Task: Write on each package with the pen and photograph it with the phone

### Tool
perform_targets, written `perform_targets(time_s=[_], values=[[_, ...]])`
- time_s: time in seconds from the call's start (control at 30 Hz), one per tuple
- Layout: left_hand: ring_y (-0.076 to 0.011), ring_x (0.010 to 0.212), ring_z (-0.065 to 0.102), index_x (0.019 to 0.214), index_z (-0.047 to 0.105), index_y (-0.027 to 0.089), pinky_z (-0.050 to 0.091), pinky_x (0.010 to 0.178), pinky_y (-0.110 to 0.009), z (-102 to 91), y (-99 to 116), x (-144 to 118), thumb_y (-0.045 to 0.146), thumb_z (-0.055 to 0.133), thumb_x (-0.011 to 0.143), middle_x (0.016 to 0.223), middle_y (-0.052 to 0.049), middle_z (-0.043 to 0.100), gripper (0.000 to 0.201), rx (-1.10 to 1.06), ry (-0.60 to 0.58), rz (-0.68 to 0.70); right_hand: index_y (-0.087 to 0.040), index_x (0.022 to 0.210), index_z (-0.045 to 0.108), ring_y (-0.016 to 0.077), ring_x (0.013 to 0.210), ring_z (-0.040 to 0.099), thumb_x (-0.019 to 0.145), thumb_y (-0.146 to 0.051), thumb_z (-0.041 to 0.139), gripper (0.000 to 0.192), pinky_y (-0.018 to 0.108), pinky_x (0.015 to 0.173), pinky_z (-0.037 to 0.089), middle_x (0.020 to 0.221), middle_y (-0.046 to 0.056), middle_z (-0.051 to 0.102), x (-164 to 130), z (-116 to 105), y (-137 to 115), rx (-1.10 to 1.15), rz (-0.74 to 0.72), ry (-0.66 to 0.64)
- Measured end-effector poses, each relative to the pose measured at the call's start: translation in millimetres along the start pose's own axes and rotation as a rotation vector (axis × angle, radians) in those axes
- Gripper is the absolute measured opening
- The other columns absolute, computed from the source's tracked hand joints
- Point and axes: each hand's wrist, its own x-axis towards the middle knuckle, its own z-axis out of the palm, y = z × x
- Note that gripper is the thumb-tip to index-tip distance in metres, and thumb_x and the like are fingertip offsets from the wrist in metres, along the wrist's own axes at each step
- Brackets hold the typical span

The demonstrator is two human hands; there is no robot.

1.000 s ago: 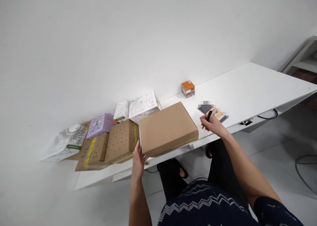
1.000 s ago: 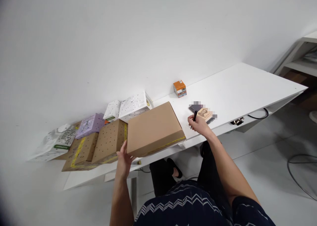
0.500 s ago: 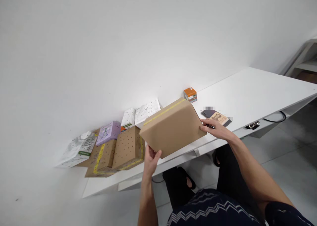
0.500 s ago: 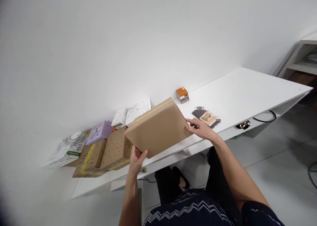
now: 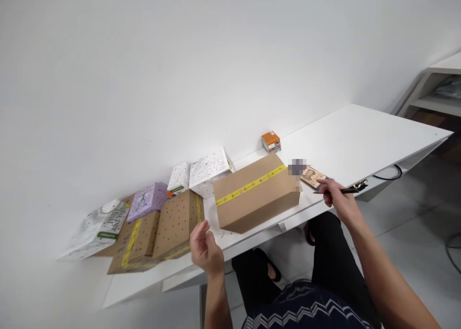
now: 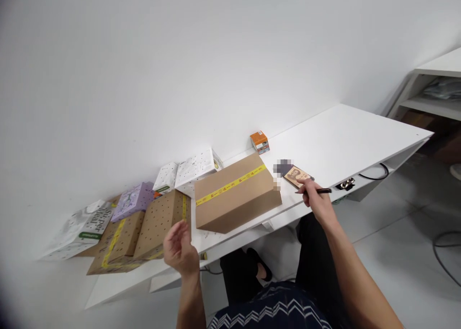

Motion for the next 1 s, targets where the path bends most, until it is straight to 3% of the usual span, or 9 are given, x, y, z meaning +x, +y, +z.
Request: perform_targets(time_s=[0.07, 0.13, 0.23, 0.33, 0.43, 0.57, 0.7, 0.87, 1.0], values=[[-0.0225, 0.098, 0.063, 0.099, 0.065, 0.022, 0.051, 0.091, -0.044, 7.4, 21.5, 8.5, 0.019, 0.058, 0.084, 0.101, -0.005, 0.065, 0.017, 0.088, -0.018, 0.235, -0.015, 0.099, 0.067, 0.0086, 0.05, 0.043, 0.088, -0.063, 0.041, 0.055, 0.024, 0.043, 0.036, 0.084, 0.006, 0.06, -1.0, -1.8, -5.8, 0.103, -0.016, 0.097], [-0.0225, 0.095, 0.062, 0.095, 0.067, 0.022, 0.051, 0.087, -0.043, 20.1, 42.1, 15.2, 0.012, 0.058, 0.082, 0.097, -0.006, 0.065, 0.019, 0.165, -0.122, 0.451, -0.016, 0.096, 0.067, 0.0103, 0.054, 0.048, 0.088, -0.066, 0.037, 0.059, 0.026, 0.049, 0.042, 0.09, 0.008, 0.06, -3.0, -1.5, -11.0, 0.088, -0.041, 0.157], [-0.022, 0.095, 0.061, 0.098, 0.068, 0.022, 0.05, 0.087, -0.043, 45.4, 66.4, 24.1, 0.006, 0.056, 0.081, 0.099, -0.007, 0.065, 0.026, 0.259, -0.298, 0.63, -0.017, 0.085, 0.068, 0.0143, 0.058, 0.051, 0.088, -0.071, 0.029, 0.067, 0.029, 0.053, 0.044, 0.076, 0.007, 0.057, -8.6, 0.1, -18.4, -0.098, -0.128, 0.213], [-0.0235, 0.101, 0.058, 0.104, 0.067, 0.019, 0.046, 0.092, -0.045, 69.8, 77.8, 33.1, 0.013, 0.055, 0.085, 0.107, -0.01, 0.064, 0.023, 0.401, -0.437, 0.625, -0.017, 0.075, 0.068, 0.0152, 0.052, 0.048, 0.088, -0.073, 0.02, 0.075, 0.03, 0.048, 0.04, 0.056, 0.004, 0.049, -14.4, 1.7, -27.7, -0.175, -0.158, 0.222], [-0.0264, 0.108, 0.054, 0.107, 0.067, 0.017, 0.044, 0.096, -0.046, 86.3, 77.0, 40.0, 0.024, 0.056, 0.088, 0.114, -0.013, 0.062, 0.023, 0.515, -0.529, 0.571, -0.017, 0.078, 0.068, 0.014, 0.049, 0.048, 0.09, -0.068, 0.029, 0.065, 0.028, 0.047, 0.041, 0.054, 0.003, 0.053, -15.9, 6.0, -41.5, -0.137, -0.186, 0.2], [-0.0268, 0.109, 0.053, 0.108, 0.067, 0.019, 0.045, 0.095, -0.044, 94.2, 70.4, 42.8, 0.032, 0.055, 0.09, 0.114, -0.011, 0.062, 0.026, 0.592, -0.703, 0.477, -0.021, 0.085, 0.068, 0.0163, 0.065, 0.061, 0.086, -0.051, 0.055, 0.033, 0.03, 0.063, 0.05, 0.076, 0.004, 0.068, -7.6, 22.8, -61.6, -0.165, -0.319, 0.132], [-0.0261, 0.109, 0.054, 0.109, 0.067, 0.02, 0.045, 0.097, -0.043, 93.8, 67.4, 43.9, 0.034, 0.052, 0.091, 0.114, -0.009, 0.063, 0.027, 0.606, -0.77, 0.456, -0.024, 0.102, 0.066, 0.0208, 0.09, 0.066, 0.087, -0.039, 0.056, 0.023, 0.034, 0.082, 0.051, 0.1, 0.005, 0.07, 9.5, 51.8, -72.3, -0.21, -0.552, -0.059], [-0.0253, 0.109, 0.054, 0.109, 0.068, 0.02, 0.045, 0.098, -0.041, 91.5, 63.5, 48.6, 0.036, 0.051, 0.092, 0.114, -0.009, 0.063, 0.029, 0.597, -0.792, 0.465, -0.025, 0.114, 0.059, 0.0251, 0.118, 0.057, 0.09, -0.034, 0.051, 0.027, 0.042, 0.101, 0.044, 0.124, 0.008, 0.063, 29.6, 80.6, -69.2, -0.231, -0.669, -0.392], [-0.0253, 0.109, 0.053, 0.111, 0.067, 0.02, 0.045, 0.098, -0.041, 90.7, 62.5, 49.8, 0.035, 0.05, 0.093, 0.115, -0.009, 0.063, 0.03, 0.605, -0.803, 0.475, -0.025, 0.118, 0.055, 0.0256, 0.134, 0.043, 0.092, -0.033, 0.047, 0.029, 0.045, 0.108, 0.037, 0.129, 0.009, 0.06, 32.5, 83.7, -63.1, -0.225, -0.629, -0.477]])
